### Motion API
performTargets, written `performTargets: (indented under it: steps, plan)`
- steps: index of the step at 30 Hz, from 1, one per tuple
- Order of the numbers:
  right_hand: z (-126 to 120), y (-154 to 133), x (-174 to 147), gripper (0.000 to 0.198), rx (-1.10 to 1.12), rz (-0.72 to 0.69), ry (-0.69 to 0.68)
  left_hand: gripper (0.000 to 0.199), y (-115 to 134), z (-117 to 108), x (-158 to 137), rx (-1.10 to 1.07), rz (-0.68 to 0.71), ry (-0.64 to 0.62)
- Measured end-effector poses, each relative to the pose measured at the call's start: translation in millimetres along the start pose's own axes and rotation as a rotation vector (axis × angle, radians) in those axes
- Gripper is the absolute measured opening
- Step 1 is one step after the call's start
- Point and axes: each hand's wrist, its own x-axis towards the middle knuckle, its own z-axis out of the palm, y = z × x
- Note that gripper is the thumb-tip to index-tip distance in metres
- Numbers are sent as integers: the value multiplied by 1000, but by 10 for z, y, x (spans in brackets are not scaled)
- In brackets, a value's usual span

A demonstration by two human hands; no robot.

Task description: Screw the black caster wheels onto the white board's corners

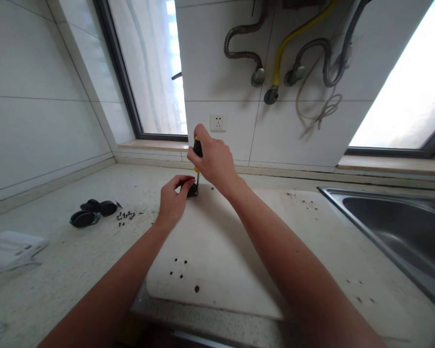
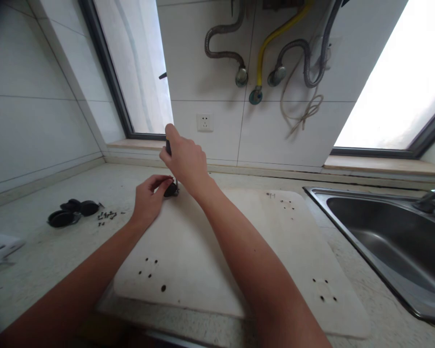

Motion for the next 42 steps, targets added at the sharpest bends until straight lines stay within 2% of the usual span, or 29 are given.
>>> performTargets:
  steps: [6,10,13,22,31,42]
  plan:
    - [-7,-32,-6,30,-16,-10,0,26,-29,-19,-4,-53,-3,-35]
    - [-19,-52,-16,28,-7,-17,-6,19,-103,-36,-61,-11,135,28]
    - [-32,-62,-19,26,-4,-17,-15,14,-136,-51,-89,67,204,6]
    - [-36,-51,-5,24,-4,-16,-3,13,-164,-36,-46,21,141,-9]
    - [-257,177,133,17,136,113,311,21,-128,-16,-35,-83,36,2]
    - [-219,361,205,17,242,133,399,20,-81,-11,-26,-190,-29,20]
